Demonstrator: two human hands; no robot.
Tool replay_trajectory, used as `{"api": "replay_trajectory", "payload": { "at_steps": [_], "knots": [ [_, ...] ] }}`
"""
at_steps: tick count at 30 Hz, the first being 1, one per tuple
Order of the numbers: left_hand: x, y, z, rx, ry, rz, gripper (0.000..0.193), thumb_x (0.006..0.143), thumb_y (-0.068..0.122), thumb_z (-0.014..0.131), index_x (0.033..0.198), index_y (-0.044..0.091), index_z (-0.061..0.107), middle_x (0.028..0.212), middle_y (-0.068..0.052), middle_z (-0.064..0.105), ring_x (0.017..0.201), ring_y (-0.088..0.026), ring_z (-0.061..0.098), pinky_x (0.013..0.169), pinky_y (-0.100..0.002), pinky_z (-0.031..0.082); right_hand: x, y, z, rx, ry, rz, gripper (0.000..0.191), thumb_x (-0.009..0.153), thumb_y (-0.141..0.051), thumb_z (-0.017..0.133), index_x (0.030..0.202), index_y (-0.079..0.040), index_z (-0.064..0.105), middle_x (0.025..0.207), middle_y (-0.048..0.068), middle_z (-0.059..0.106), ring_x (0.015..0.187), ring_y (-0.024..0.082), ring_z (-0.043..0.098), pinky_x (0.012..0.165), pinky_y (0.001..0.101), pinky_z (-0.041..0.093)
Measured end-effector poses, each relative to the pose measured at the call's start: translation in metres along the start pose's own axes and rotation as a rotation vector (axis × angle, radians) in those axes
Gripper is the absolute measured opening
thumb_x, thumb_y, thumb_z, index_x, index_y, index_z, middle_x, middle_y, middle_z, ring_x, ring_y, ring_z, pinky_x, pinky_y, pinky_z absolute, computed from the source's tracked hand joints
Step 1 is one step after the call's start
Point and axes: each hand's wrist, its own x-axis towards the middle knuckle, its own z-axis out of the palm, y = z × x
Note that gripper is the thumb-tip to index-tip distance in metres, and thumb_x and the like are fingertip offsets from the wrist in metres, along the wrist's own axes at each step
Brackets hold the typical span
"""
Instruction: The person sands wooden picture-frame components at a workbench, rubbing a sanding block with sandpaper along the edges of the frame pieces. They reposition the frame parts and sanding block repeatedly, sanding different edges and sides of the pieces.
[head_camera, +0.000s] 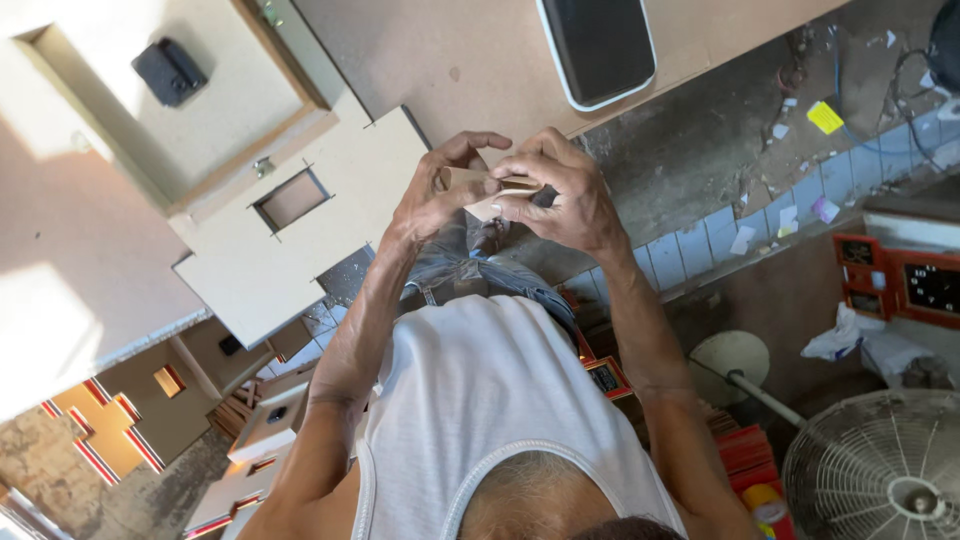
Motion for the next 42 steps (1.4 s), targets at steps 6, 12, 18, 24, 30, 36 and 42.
{"api": "replay_trajectory", "payload": {
  "at_steps": [6, 12, 18, 24, 30, 36, 42],
  "knots": [
    [0.064, -0.003, -0.010, -0.175, -0.210, -0.026, 0.050, 0.087, 0.021, 0.083, 0.129, 0.001, 0.065, 0.105, -0.008, 0.076, 0.096, -0.015, 0.073, 0.088, -0.030, 0.062, 0.006, 0.040, -0.017, 0.382, 0.337, 0.303, 0.018, 0.093, -0.007, 0.082, 0.102, -0.002, 0.067, 0.104, 0.008, 0.067, 0.088, 0.012, 0.070, 0.071, 0.0243, 0.063],
    [0.154, -0.013, -0.036, 0.111, -0.203, 0.131, 0.034, 0.091, 0.018, 0.087, 0.111, 0.003, 0.063, 0.097, -0.006, 0.071, 0.092, -0.015, 0.069, 0.086, -0.031, 0.058, 0.006, 0.058, -0.010, 0.475, 0.519, 0.710, 0.034, 0.095, -0.002, 0.075, 0.128, 0.005, 0.067, 0.094, 0.009, 0.071, 0.076, 0.010, 0.068, 0.059, 0.0210, 0.055],
    [0.252, -0.046, -0.022, 0.253, -0.192, 0.387, 0.028, 0.103, 0.019, 0.081, 0.119, 0.001, 0.066, 0.105, -0.009, 0.074, 0.093, -0.018, 0.073, 0.082, -0.033, 0.060, 0.030, 0.088, -0.008, 0.408, 0.483, 0.584, 0.056, 0.088, 0.011, 0.077, 0.138, 0.009, 0.053, 0.109, 0.014, 0.069, 0.092, 0.017, 0.075, 0.074, 0.0270, 0.067],
    [0.273, -0.060, -0.011, 0.314, -0.092, 0.367, 0.036, 0.101, 0.019, 0.078, 0.125, -0.001, 0.061, 0.108, -0.013, 0.077, 0.092, -0.018, 0.078, 0.077, -0.034, 0.063, 0.041, 0.126, -0.018, 0.424, 0.509, 0.590, 0.048, 0.090, 0.011, 0.077, 0.134, 0.011, 0.057, 0.120, 0.018, 0.070, 0.100, 0.019, 0.075, 0.080, 0.0292, 0.068],
    [0.189, -0.052, -0.009, 0.471, 0.155, 0.404, 0.038, 0.102, 0.018, 0.081, 0.119, 0.001, 0.051, 0.119, -0.017, 0.072, 0.108, -0.021, 0.073, 0.089, -0.034, 0.061, 0.005, 0.106, -0.012, 0.491, 0.356, 0.547, 0.051, 0.097, 0.002, 0.074, 0.144, 0.005, 0.054, 0.119, 0.018, 0.072, 0.095, 0.014, 0.072, 0.079, 0.0267, 0.064],
    [0.139, -0.025, 0.021, 0.125, 0.382, 0.233, 0.038, 0.102, 0.023, 0.077, 0.117, 0.006, 0.046, 0.100, -0.009, 0.068, 0.094, -0.015, 0.069, 0.081, -0.031, 0.062, -0.004, 0.094, -0.022, 0.515, 0.204, 0.504, 0.039, 0.097, -0.005, 0.078, 0.133, 0.001, 0.065, 0.110, 0.013, 0.076, 0.089, 0.011, 0.074, 0.078, 0.0246, 0.064],
    [0.127, -0.026, 0.040, 0.011, 0.419, 0.347, 0.044, 0.101, 0.018, 0.079, 0.129, 0.006, 0.047, 0.108, -0.008, 0.065, 0.100, -0.014, 0.068, 0.088, -0.032, 0.064, -0.024, 0.112, -0.035, 0.359, 0.161, 0.177, 0.014, 0.097, -0.002, 0.076, 0.108, 0.004, 0.071, 0.114, 0.016, 0.068, 0.098, 0.018, 0.070, 0.084, 0.0283, 0.063]
  ]
}}
